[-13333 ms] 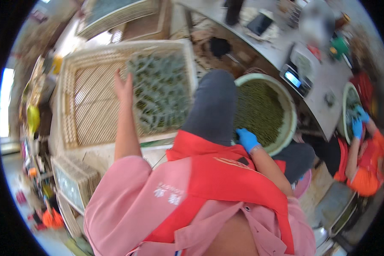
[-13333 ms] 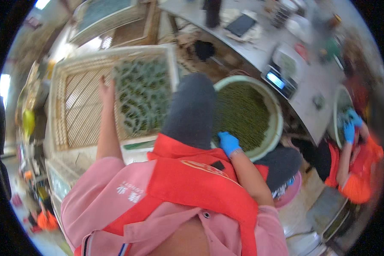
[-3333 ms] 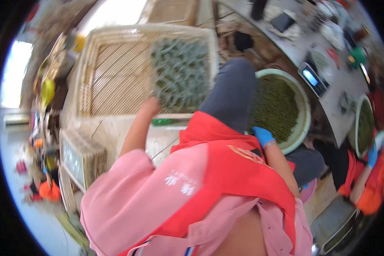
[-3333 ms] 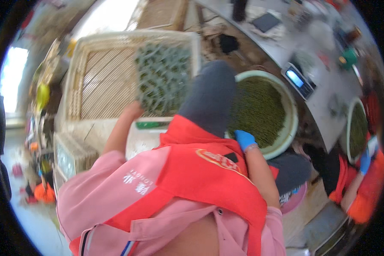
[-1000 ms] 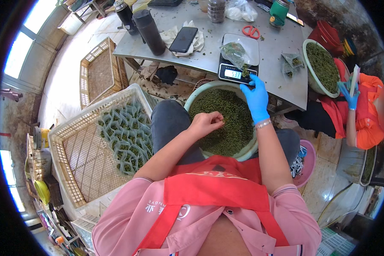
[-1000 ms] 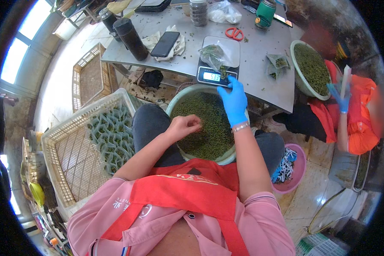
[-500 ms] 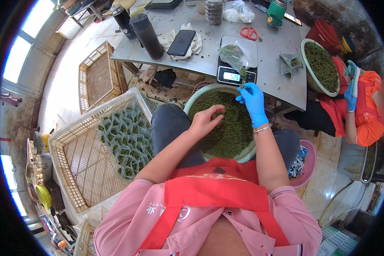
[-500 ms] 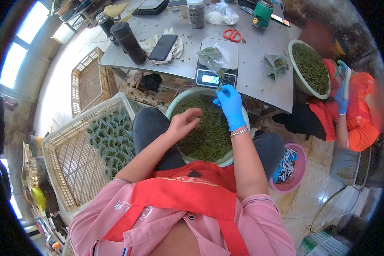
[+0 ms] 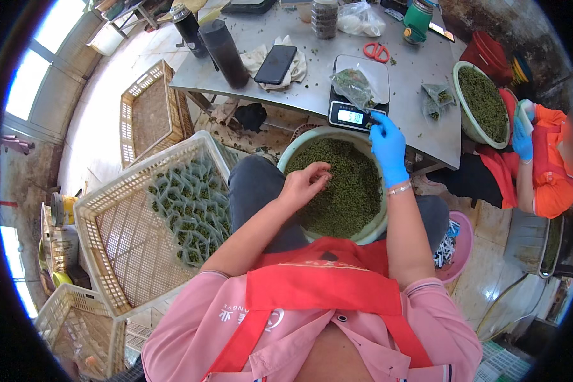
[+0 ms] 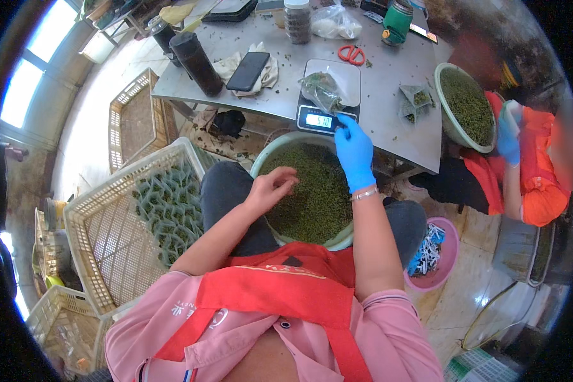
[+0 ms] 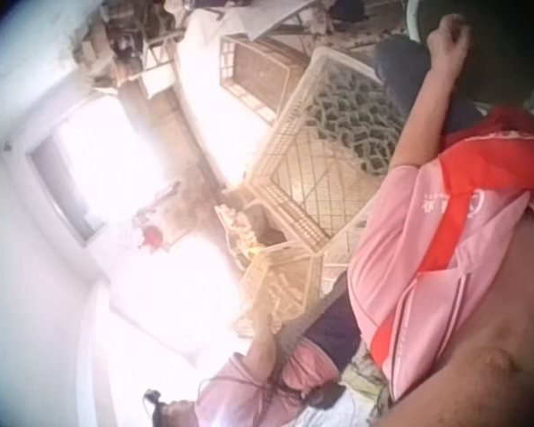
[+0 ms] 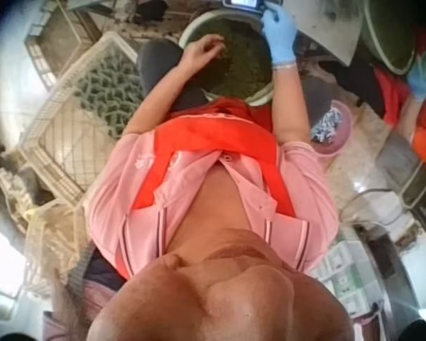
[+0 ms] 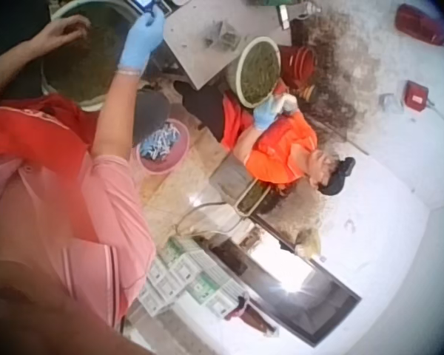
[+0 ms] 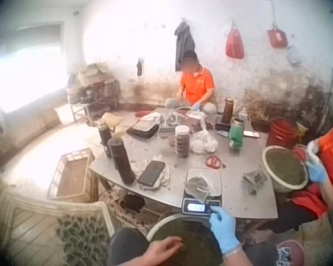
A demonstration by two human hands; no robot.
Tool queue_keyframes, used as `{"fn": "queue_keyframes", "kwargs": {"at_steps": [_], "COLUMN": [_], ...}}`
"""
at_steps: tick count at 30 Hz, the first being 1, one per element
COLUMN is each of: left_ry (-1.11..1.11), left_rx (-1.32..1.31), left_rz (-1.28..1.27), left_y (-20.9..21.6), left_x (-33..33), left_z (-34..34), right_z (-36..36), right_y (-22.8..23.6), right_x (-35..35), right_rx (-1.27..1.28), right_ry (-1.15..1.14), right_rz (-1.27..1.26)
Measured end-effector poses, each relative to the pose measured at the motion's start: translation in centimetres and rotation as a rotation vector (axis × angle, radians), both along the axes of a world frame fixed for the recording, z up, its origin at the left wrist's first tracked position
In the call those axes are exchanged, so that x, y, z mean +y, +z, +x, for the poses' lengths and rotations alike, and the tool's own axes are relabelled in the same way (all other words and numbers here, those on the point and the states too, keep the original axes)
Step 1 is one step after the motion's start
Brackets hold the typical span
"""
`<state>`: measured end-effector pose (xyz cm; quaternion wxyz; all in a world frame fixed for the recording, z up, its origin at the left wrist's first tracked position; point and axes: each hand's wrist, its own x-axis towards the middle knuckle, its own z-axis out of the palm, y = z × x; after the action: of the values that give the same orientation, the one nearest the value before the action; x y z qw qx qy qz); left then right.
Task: The person scoops green tea leaves from a large bowl into small plastic bags, weighs each bag on a digital scale, and places the filled bags into a plastic crate. The process is repeated continuously.
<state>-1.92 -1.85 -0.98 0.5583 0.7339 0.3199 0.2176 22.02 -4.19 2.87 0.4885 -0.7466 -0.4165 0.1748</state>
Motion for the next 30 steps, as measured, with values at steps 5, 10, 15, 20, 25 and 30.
{"fn": "queue_keyframes", "kwargs": {"at_steps": [5, 10, 15, 20, 25, 30], "left_ry": [0.025, 0.239, 0.402, 0.335, 0.349, 0.369], "left_rx": [0.028, 0.001, -0.034, 0.03, 0.013, 0.131], "left_rz": [0.084, 0.236, 0.075, 0.164, 0.152, 0.363], "left_y": [1.9, 2.5, 1.2, 1.5, 0.5, -0.3], "left_x": [3.7, 10.4, 10.9, 10.1, 10.6, 9.7], "left_z": [0.8, 0.1, -0.6, -0.5, -0.2, 0.7], "right_z": [-0.8, -0.1, 0.4, -0.8, -1.6, 0.3], "right_y": [-0.8, -1.4, -2.3, -2.4, 0.3, -0.8], "right_x": [-3.4, -2.3, 0.0, -1.6, -0.3, 3.8], "right_rx": [0.215, 0.036, -0.369, -0.224, -0.293, -0.608], "right_ry": [-0.016, -0.059, -0.009, 0.2, 0.061, 0.198], "right_rz": [0.095, 0.09, -0.168, -0.305, 0.233, 0.0]}}
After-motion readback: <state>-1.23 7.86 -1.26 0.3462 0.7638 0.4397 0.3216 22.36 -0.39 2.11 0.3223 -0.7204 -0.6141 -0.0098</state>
